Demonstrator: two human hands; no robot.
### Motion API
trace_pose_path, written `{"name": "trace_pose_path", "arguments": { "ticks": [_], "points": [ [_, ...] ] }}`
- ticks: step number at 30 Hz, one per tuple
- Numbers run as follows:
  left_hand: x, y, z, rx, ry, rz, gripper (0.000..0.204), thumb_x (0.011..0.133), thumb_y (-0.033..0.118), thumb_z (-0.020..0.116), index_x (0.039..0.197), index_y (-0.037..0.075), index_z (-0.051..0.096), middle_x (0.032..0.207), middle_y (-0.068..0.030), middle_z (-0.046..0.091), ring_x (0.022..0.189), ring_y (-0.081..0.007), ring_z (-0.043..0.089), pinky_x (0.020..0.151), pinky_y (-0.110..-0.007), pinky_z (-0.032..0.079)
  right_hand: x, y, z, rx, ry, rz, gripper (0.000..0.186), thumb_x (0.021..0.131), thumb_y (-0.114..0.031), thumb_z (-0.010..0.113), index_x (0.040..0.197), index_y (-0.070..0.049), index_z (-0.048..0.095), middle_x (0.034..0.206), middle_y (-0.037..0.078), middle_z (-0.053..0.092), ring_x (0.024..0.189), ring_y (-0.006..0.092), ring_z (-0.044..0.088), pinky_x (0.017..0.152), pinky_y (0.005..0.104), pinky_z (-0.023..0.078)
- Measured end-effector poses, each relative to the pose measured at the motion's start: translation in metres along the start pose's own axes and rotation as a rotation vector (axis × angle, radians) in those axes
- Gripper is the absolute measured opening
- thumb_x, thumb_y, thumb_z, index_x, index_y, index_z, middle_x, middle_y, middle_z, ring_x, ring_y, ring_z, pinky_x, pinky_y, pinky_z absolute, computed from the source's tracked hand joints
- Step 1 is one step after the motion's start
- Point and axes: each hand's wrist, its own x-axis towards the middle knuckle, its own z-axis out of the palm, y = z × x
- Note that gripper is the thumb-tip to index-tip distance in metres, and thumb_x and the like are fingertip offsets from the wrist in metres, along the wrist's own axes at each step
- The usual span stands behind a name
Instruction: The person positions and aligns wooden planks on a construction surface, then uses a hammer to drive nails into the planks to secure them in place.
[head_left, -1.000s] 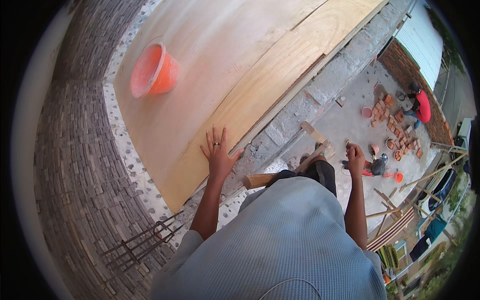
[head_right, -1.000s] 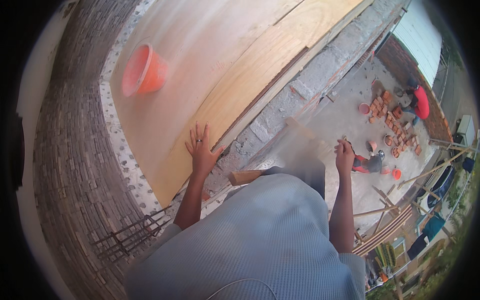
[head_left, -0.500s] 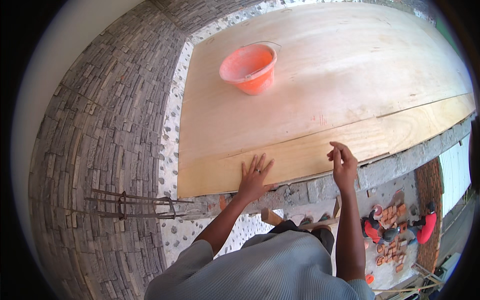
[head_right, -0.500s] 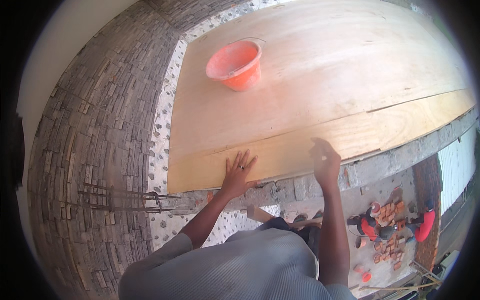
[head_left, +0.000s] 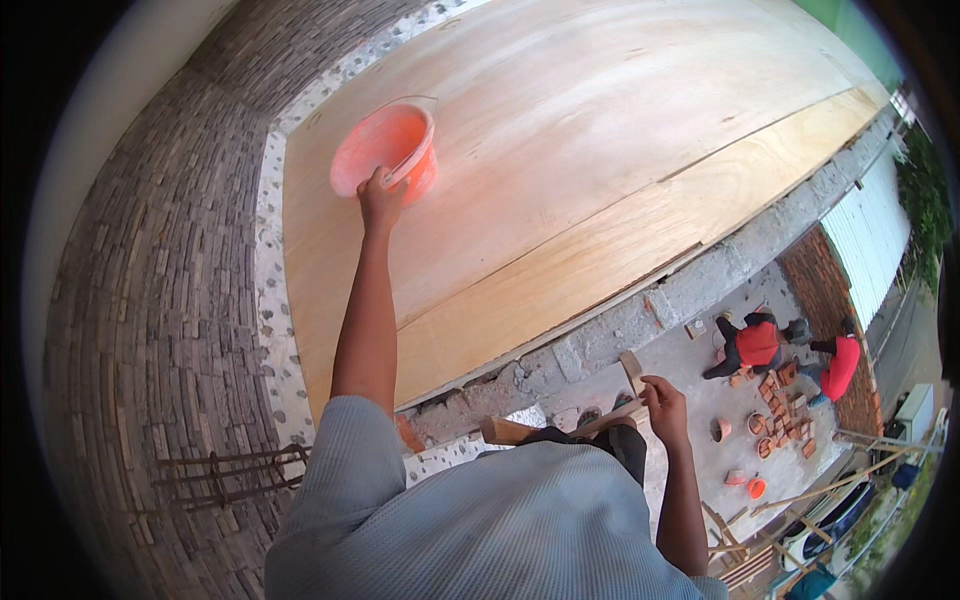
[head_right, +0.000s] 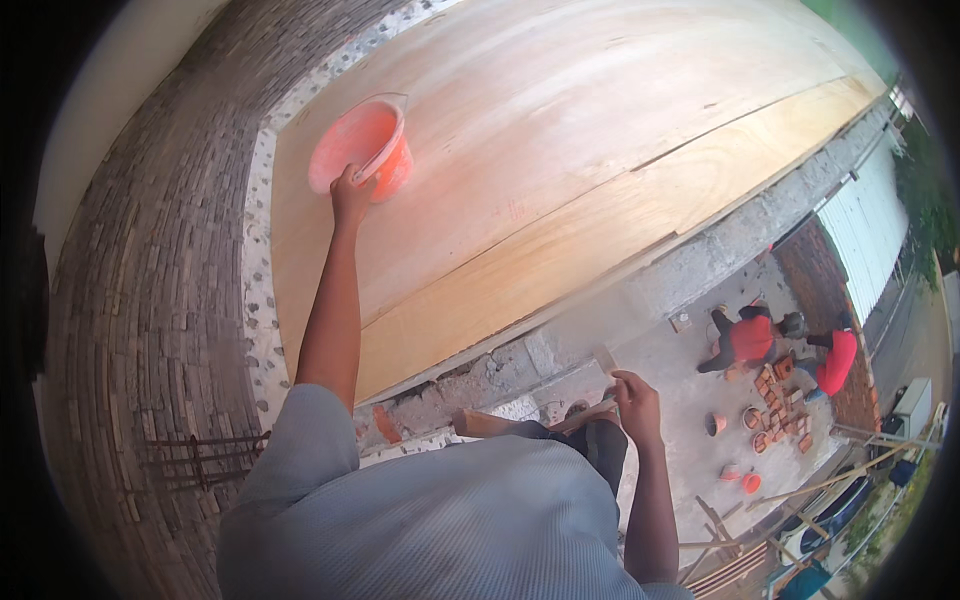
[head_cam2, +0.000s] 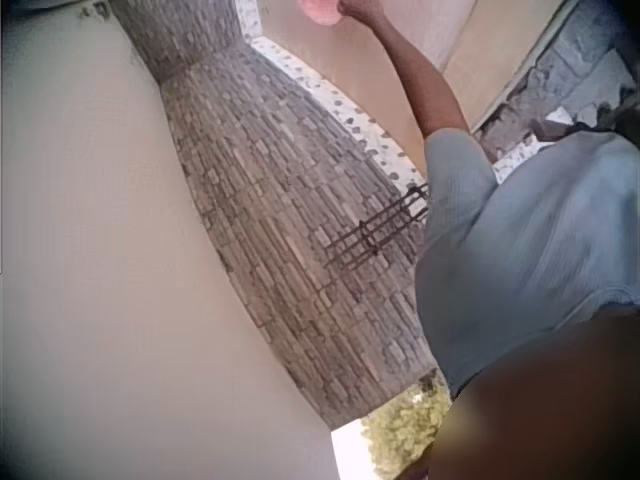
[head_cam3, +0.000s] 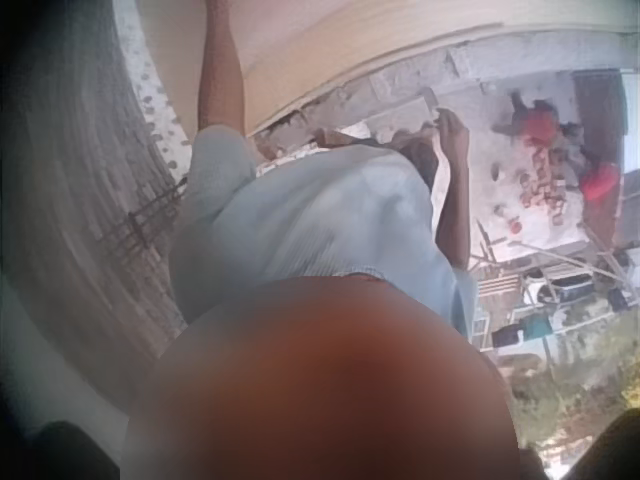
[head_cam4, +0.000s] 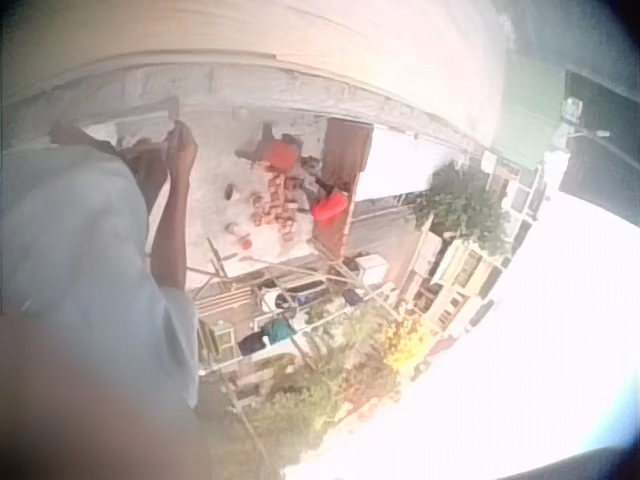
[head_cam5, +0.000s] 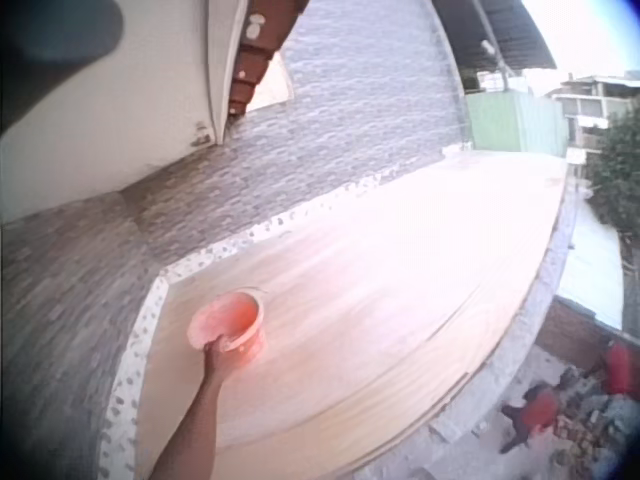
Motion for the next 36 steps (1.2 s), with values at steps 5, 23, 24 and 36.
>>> {"name": "trace_pose_path", "arguments": {
  "ticks": [5, 23, 24, 36],
  "points": [
    [0.005, -0.034, 0.040, 0.038, 0.201, 0.116, 0.032, 0.084, 0.028, 0.080, 0.098, 0.005, 0.063, 0.099, -0.0191, 0.063, 0.107, -0.0374, 0.050, 0.092, -0.050, 0.042, -0.135, 0.190, -0.060, 0.013, 0.614, 0.690, 0.022, 0.095, -0.021, 0.062, 0.106, -0.003, 0.069, 0.082, 0.012, 0.073, 0.071, 0.0191, 0.072, 0.065, 0.0323, 0.057],
    [-0.098, 0.150, 0.127, -0.392, -0.642, 0.401, 0.061, 0.105, 0.031, 0.052, 0.158, 0.012, 0.029, 0.159, -0.0212, 0.035, 0.148, -0.0359, 0.033, 0.120, -0.047, 0.026, -0.184, 0.235, 0.009, -0.192, 0.312, 0.600, 0.027, 0.093, -0.025, 0.059, 0.102, -0.002, 0.071, 0.085, 0.012, 0.074, 0.071, 0.0215, 0.073, 0.071, 0.0356, 0.058],
    [-0.096, 0.151, 0.136, -0.364, -0.639, 0.421, 0.060, 0.106, 0.035, 0.049, 0.158, 0.014, 0.028, 0.161, -0.0197, 0.033, 0.149, -0.0351, 0.031, 0.121, -0.049, 0.022, -0.174, 0.219, 0.001, -0.038, 0.435, 0.610, 0.029, 0.094, -0.026, 0.059, 0.107, -0.002, 0.071, 0.085, 0.012, 0.074, 0.071, 0.0205, 0.072, 0.071, 0.0351, 0.058],
    [-0.108, 0.147, 0.160, 0.150, -0.556, 0.465, 0.062, 0.108, 0.050, 0.028, 0.162, 0.022, 0.022, 0.171, -0.0042, 0.010, 0.158, -0.0269, 0.006, 0.121, -0.061, -0.003, -0.297, 0.328, 0.006, -0.758, -0.040, 0.816, 0.017, 0.083, -0.020, 0.071, 0.092, -0.005, 0.073, 0.084, 0.010, 0.075, 0.065, 0.0260, 0.072, 0.059, 0.0377, 0.058]
  ]
}}
